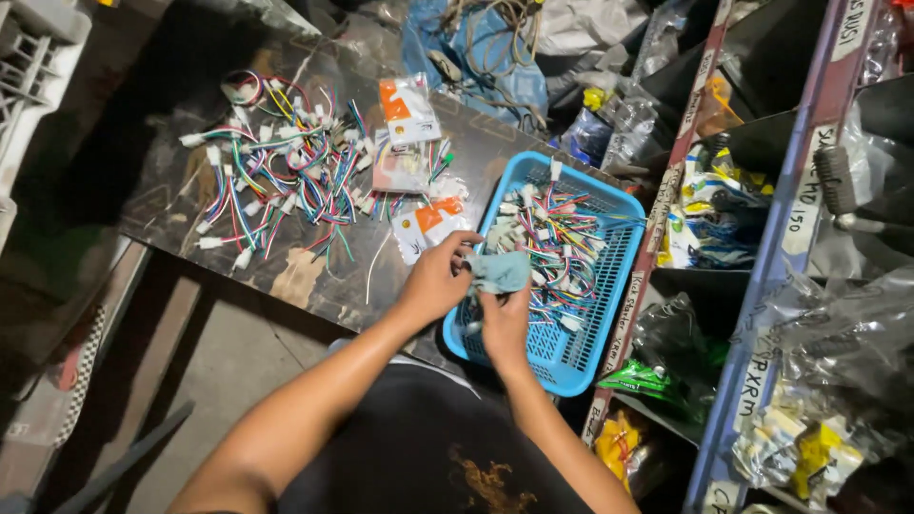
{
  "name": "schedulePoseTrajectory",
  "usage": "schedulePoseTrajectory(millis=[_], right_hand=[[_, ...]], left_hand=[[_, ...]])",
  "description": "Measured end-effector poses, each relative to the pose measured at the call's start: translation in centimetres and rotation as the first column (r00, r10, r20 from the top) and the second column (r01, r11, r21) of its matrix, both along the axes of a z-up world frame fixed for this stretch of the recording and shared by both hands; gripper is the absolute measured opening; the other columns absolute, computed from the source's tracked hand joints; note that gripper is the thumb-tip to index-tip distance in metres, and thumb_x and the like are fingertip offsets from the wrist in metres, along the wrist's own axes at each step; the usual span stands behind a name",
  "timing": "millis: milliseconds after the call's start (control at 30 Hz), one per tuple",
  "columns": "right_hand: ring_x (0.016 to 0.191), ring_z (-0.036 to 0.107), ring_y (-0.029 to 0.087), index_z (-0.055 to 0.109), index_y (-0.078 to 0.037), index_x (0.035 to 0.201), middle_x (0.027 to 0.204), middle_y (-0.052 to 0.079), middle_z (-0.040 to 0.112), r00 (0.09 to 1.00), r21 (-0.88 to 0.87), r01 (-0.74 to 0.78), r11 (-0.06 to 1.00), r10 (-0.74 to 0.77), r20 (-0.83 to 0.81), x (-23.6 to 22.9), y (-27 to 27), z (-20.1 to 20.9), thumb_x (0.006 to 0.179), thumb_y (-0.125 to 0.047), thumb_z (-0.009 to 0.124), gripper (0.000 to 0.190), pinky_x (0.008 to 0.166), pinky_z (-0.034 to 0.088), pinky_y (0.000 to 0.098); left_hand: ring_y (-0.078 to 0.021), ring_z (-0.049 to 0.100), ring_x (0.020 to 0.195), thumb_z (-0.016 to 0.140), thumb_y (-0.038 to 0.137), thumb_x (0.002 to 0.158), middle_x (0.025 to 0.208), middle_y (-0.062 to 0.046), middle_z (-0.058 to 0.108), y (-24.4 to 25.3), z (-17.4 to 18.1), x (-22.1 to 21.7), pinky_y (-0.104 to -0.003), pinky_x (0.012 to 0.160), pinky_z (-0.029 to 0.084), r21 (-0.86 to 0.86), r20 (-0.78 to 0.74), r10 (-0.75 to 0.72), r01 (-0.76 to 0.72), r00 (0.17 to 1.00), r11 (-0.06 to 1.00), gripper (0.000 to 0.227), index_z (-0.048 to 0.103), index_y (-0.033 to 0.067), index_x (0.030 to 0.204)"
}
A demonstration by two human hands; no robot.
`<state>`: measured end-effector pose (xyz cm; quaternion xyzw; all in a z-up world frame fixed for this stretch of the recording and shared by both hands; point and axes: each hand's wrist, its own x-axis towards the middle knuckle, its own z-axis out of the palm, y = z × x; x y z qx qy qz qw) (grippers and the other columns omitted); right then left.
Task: The person sorts a pile of small, multi-colored wire harnesses on a cluttered workbench. They pick up individual harnesses, wipe them with a light blue cloth, and place them into a blue plastic basket. The person repeats this process, moving items from the table into the basket.
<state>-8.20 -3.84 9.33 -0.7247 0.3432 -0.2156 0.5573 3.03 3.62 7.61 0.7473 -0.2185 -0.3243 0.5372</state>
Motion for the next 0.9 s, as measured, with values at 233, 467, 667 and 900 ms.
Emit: schedulePoseTrajectory(millis=[233,467,667,900], right_hand=[[0.114,0.056,0.027,0.055,0.003,0.122,0.117,0.022,0.06,0.995,-0.065,-0.083,0.994,0.079,-0.066,3.6,2.5,-1.9,0.074,0.005,0.063,0.048,0.108,0.042,0.0502],[0.13,0.053,0.029,0.046,-0.006,0.144,0.137,0.017,0.055,0.869,0.072,-0.488,0.87,0.492,-0.056,9.1,5.3,-4.0,0.075,-0.02,0.083,0.079,0.114,0.039,0.0471],[0.11,0.06,0.028,0.065,-0.014,0.132,0.116,0.011,0.068,0.848,0.129,-0.412,0.902,0.432,-0.307,13.9,2.7,-14.2,0.085,-0.026,0.077,0.05,0.097,0.047,0.0437],[0.138,0.049,0.044,0.045,-0.015,0.154,0.143,0.028,0.056,0.592,0.221,-0.57,0.791,0.583,-0.557,19.2,2.2,-12.0,0.082,-0.013,0.062,0.074,0.117,0.037,0.052]], left_hand=[[-0.0386,0.071,0.1,0.064,0.0,0.077,0.105,-0.016,0.075,4.5,-1.9,2.9,-0.044,0.087,0.059,-0.057,0.036,0.031,-0.029,0.999,0.998,0.038,0.076,0.0093,0.112],[-0.0361,0.068,0.104,0.068,0.002,0.073,0.103,-0.01,0.071,9.7,-5.8,7.5,-0.047,0.093,0.055,0.089,0.058,0.161,-0.166,0.985,0.982,0.037,0.074,0.0166,0.107],[-0.0338,0.068,0.11,0.057,0.015,0.091,0.108,-0.013,0.075,10.5,-15.8,10.4,-0.046,0.099,0.053,0.284,-0.042,0.292,-0.269,0.956,0.92,0.031,0.068,0.0172,0.12],[-0.03,0.074,0.102,0.062,0.021,0.092,0.112,-0.018,0.075,9.3,-18.6,11.0,-0.042,0.088,0.057,0.237,-0.349,0.309,-0.236,0.885,0.942,0.051,0.06,0.0138,0.143]])
